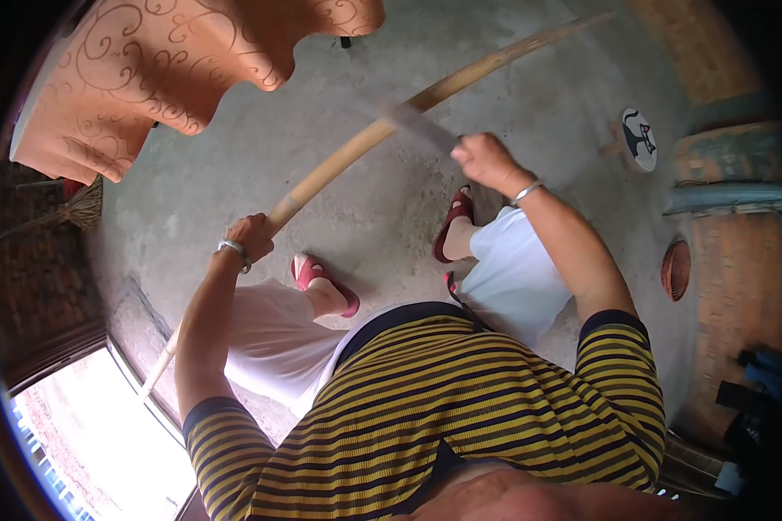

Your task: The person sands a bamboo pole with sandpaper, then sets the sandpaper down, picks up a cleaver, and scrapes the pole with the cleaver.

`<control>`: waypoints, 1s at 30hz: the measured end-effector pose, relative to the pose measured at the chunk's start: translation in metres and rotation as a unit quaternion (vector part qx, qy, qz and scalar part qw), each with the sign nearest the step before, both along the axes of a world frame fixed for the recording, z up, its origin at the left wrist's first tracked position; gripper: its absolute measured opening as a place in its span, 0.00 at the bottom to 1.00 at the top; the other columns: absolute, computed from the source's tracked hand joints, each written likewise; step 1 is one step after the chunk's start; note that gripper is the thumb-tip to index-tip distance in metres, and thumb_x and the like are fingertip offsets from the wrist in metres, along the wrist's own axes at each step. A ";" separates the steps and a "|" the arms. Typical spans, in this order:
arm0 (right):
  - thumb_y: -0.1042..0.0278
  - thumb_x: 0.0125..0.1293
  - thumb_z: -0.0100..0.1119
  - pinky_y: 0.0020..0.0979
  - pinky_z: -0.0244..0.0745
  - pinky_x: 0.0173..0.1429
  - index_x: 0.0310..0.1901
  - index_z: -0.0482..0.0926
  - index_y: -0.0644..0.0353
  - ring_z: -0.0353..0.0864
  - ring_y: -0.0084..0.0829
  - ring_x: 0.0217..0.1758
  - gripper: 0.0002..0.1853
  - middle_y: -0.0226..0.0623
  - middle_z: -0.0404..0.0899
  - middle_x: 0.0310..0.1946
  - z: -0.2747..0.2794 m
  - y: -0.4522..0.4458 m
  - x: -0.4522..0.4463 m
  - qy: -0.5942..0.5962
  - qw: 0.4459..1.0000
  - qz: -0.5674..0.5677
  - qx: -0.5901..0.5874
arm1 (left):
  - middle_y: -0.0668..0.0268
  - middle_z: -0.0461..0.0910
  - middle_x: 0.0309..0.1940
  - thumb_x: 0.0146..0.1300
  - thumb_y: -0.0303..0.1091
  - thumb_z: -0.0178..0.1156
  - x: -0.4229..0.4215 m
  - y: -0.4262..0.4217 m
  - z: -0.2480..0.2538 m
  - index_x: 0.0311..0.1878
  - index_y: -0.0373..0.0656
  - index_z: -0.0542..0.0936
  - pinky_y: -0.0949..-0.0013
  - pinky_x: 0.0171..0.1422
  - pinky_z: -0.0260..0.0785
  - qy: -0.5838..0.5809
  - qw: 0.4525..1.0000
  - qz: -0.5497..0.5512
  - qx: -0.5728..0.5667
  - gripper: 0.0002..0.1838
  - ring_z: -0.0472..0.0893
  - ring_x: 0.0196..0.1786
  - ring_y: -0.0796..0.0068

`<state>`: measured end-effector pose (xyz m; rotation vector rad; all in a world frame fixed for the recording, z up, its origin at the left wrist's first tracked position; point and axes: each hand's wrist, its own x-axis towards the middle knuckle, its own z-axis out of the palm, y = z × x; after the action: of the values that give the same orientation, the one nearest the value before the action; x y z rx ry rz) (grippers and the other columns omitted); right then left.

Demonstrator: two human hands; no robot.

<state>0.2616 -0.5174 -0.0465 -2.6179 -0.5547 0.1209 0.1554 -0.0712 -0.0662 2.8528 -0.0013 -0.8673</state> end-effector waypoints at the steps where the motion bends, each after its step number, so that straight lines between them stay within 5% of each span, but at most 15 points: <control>1: 0.64 0.54 0.56 0.46 0.73 0.40 0.24 0.78 0.65 0.78 0.54 0.34 0.12 0.56 0.77 0.26 0.004 -0.008 0.011 0.033 0.997 -0.073 0.001 | 0.51 0.80 0.36 0.45 0.32 0.59 0.001 0.000 -0.001 0.40 0.39 0.76 0.54 0.47 0.71 -0.002 1.000 -0.002 -0.004 0.16 0.79 0.44 0.48; 3: 0.64 0.54 0.56 0.45 0.73 0.40 0.28 0.79 0.67 0.79 0.53 0.37 0.12 0.57 0.78 0.29 0.008 -0.036 0.037 0.050 0.976 -0.203 0.058 | 0.50 0.80 0.36 0.45 0.33 0.59 -0.001 0.003 -0.010 0.40 0.39 0.77 0.54 0.47 0.72 -0.029 1.000 0.000 -0.002 0.16 0.79 0.44 0.49; 6: 0.68 0.51 0.55 0.45 0.73 0.42 0.28 0.79 0.65 0.78 0.53 0.38 0.09 0.54 0.78 0.31 0.001 -0.045 0.041 -0.028 0.967 -0.249 -0.050 | 0.50 0.80 0.37 0.46 0.34 0.59 -0.003 0.000 -0.014 0.39 0.40 0.77 0.54 0.47 0.72 -0.093 0.995 -0.014 0.023 0.15 0.79 0.43 0.50; 9: 0.70 0.41 0.55 0.45 0.72 0.37 0.20 0.75 0.60 0.75 0.54 0.32 0.04 0.49 0.75 0.24 -0.014 -0.015 0.010 -0.092 0.993 -0.068 -0.026 | 0.51 0.81 0.37 0.45 0.34 0.59 0.000 -0.005 -0.012 0.39 0.41 0.78 0.54 0.46 0.72 -0.072 0.996 0.001 0.046 0.15 0.80 0.43 0.51; 12: 0.68 0.51 0.57 0.45 0.73 0.40 0.22 0.75 0.62 0.77 0.54 0.34 0.07 0.51 0.77 0.26 0.005 0.025 -0.031 0.019 0.999 0.042 0.010 | 0.52 0.81 0.35 0.44 0.33 0.60 0.006 -0.011 0.007 0.37 0.41 0.78 0.55 0.45 0.73 -0.016 0.998 -0.002 0.056 0.14 0.80 0.42 0.51; 19: 0.63 0.59 0.58 0.45 0.73 0.41 0.27 0.75 0.67 0.77 0.56 0.36 0.13 0.55 0.77 0.28 0.007 0.019 -0.026 0.074 0.997 0.026 0.017 | 0.53 0.81 0.32 0.41 0.33 0.63 0.001 0.006 -0.025 0.35 0.40 0.79 0.56 0.43 0.73 -0.099 0.993 0.036 -0.050 0.15 0.81 0.39 0.52; 26: 0.58 0.60 0.57 0.44 0.73 0.41 0.28 0.76 0.65 0.78 0.55 0.37 0.15 0.56 0.77 0.29 0.003 0.018 -0.025 0.052 0.997 0.050 0.033 | 0.52 0.82 0.31 0.40 0.31 0.64 0.007 -0.009 -0.006 0.35 0.38 0.79 0.58 0.42 0.73 0.070 0.988 0.043 -0.128 0.15 0.81 0.37 0.53; 29: 0.54 0.56 0.59 0.43 0.74 0.38 0.25 0.78 0.65 0.79 0.51 0.31 0.19 0.53 0.78 0.26 0.002 -0.021 0.013 0.048 0.998 -0.031 -0.002 | 0.51 0.81 0.31 0.40 0.31 0.63 0.008 -0.009 -0.006 0.35 0.39 0.79 0.58 0.42 0.73 0.039 0.993 0.036 -0.107 0.15 0.81 0.37 0.51; 30: 0.55 0.56 0.59 0.42 0.74 0.37 0.26 0.79 0.67 0.81 0.46 0.29 0.18 0.53 0.79 0.24 0.005 -0.034 0.025 0.120 0.978 -0.158 0.064 | 0.51 0.81 0.31 0.40 0.31 0.63 0.006 -0.006 -0.012 0.35 0.39 0.79 0.58 0.42 0.73 0.011 0.995 0.039 -0.095 0.15 0.81 0.37 0.51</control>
<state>0.2869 -0.5511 -0.0419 -2.4817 -0.0574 0.2848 0.1615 -0.0770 -0.0780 2.6485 0.0299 -0.8351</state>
